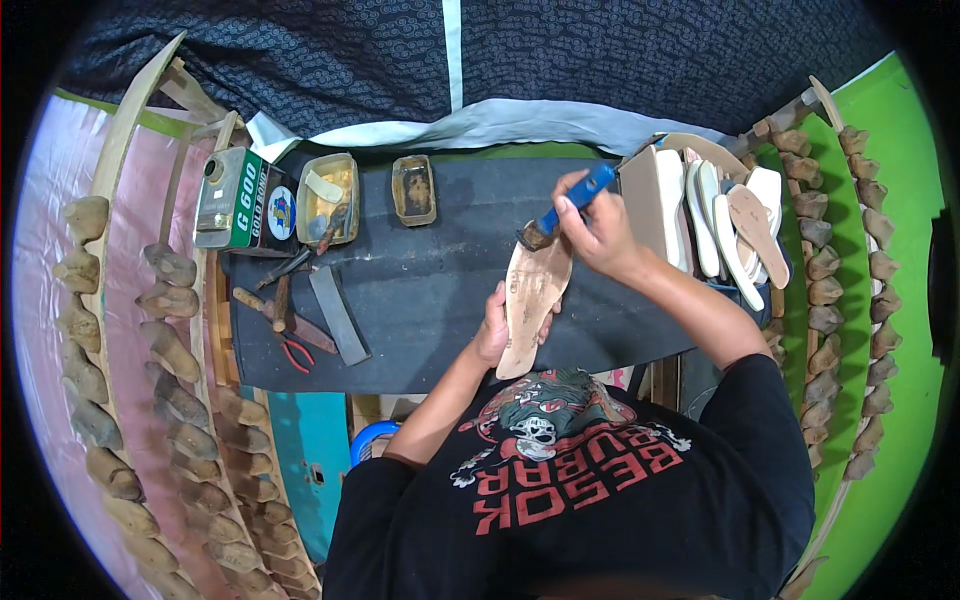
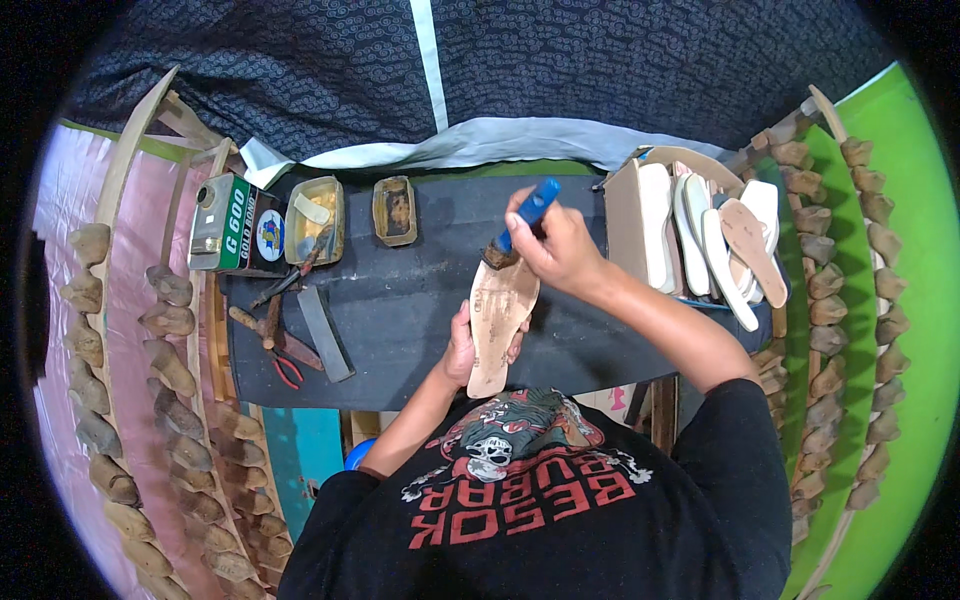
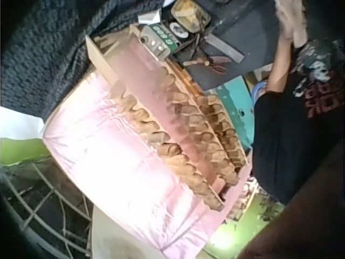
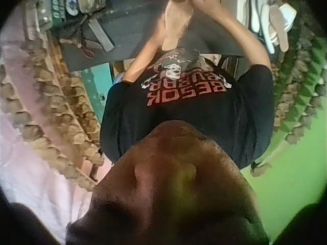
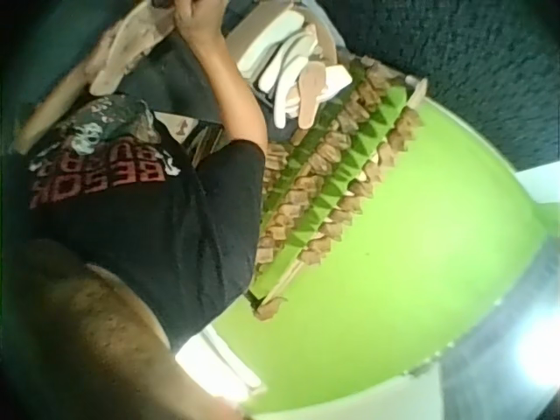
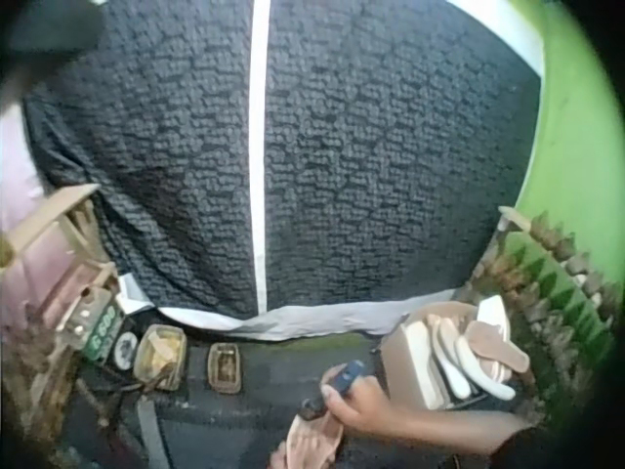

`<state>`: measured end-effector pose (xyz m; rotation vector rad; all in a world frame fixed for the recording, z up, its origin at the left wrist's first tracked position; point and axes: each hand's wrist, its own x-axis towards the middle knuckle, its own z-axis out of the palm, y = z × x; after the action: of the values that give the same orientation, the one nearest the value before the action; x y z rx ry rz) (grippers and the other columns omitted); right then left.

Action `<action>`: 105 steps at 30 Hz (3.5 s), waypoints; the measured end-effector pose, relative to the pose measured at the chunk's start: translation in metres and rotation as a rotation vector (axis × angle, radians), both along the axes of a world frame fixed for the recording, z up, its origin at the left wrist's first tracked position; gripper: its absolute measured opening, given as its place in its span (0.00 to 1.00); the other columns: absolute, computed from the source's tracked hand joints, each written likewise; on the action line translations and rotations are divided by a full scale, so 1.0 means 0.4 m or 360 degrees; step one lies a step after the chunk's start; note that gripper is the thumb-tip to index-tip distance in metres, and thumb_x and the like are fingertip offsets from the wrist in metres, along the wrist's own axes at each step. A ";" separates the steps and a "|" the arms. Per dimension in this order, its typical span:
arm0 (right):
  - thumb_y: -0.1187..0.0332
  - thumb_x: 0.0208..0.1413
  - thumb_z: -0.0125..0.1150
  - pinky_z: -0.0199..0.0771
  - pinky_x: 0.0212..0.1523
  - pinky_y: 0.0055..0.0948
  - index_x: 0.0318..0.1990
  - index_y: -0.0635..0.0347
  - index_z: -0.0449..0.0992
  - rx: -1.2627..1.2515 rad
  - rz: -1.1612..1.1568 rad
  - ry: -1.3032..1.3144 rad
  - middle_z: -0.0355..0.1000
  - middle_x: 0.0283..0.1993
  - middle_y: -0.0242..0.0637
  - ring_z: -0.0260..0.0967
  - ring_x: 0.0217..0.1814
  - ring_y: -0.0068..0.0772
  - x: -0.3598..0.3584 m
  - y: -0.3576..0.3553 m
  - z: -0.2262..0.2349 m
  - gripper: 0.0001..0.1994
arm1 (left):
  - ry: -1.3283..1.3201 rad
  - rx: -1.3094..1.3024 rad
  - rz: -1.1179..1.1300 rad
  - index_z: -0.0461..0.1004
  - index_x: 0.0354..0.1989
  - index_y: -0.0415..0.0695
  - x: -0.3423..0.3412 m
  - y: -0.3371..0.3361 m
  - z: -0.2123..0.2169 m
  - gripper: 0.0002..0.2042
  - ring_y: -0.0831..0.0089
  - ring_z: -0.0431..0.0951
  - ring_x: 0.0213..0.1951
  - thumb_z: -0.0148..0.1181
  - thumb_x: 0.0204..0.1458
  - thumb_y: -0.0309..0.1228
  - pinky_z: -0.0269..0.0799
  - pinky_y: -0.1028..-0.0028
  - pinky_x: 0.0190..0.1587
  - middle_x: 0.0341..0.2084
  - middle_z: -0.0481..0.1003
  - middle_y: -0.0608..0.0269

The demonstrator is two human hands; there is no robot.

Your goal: Apply adhesive to shoe insoles using a brush.

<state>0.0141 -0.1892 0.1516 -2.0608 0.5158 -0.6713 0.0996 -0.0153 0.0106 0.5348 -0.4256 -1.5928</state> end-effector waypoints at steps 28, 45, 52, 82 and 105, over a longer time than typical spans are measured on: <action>0.66 0.62 0.62 0.71 0.31 0.31 0.46 0.64 0.78 -0.0115 0.0166 0.0186 0.74 0.26 0.38 0.69 0.26 0.23 0.377 0.000 -0.147 0.11 | 0.0316 0.0101 0.0322 0.66 0.61 0.42 0.045 0.144 -0.098 0.43 0.70 0.75 0.31 0.24 0.60 0.70 0.75 0.70 0.35 0.40 0.74 0.58; 0.63 0.62 0.59 0.74 0.37 0.42 0.44 0.67 0.77 -0.0283 -0.0034 0.0270 0.77 0.31 0.53 0.78 0.34 0.50 0.507 -0.025 -0.212 0.13 | 0.0303 -0.0024 0.0352 0.55 0.72 0.45 0.134 0.216 -0.076 0.36 0.71 0.78 0.35 0.24 0.67 0.60 0.81 0.67 0.39 0.63 0.67 0.51; 0.66 0.65 0.57 0.72 0.32 0.28 0.48 0.63 0.75 0.0182 0.0090 0.0132 0.73 0.27 0.32 0.70 0.28 0.21 0.401 -0.055 -0.139 0.11 | 0.0282 -0.0005 0.0306 0.56 0.71 0.43 0.182 0.137 -0.039 0.32 0.67 0.79 0.37 0.31 0.67 0.52 0.82 0.63 0.40 0.65 0.65 0.49; 0.70 0.55 0.63 0.78 0.39 0.44 0.46 0.62 0.72 -0.0858 0.0297 0.0020 0.76 0.35 0.48 0.77 0.36 0.52 -0.004 -0.048 0.057 0.12 | 0.0380 -0.0145 0.0007 0.68 0.63 0.42 0.168 -0.152 0.058 0.33 0.64 0.81 0.40 0.34 0.67 0.58 0.77 0.64 0.47 0.45 0.79 0.52; 0.69 0.49 0.65 0.75 0.40 0.38 0.44 0.60 0.71 -0.0914 0.1059 0.0066 0.74 0.39 0.41 0.75 0.38 0.43 -0.041 0.136 0.009 0.15 | 0.0649 -0.0162 0.0023 0.67 0.63 0.41 0.176 -0.148 0.034 0.30 0.66 0.79 0.41 0.36 0.68 0.55 0.77 0.63 0.49 0.48 0.78 0.56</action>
<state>-0.0022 -0.1350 0.1551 -2.5739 -0.3965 -0.3909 0.1701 -0.0744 0.0241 0.1271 -0.1918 -1.6079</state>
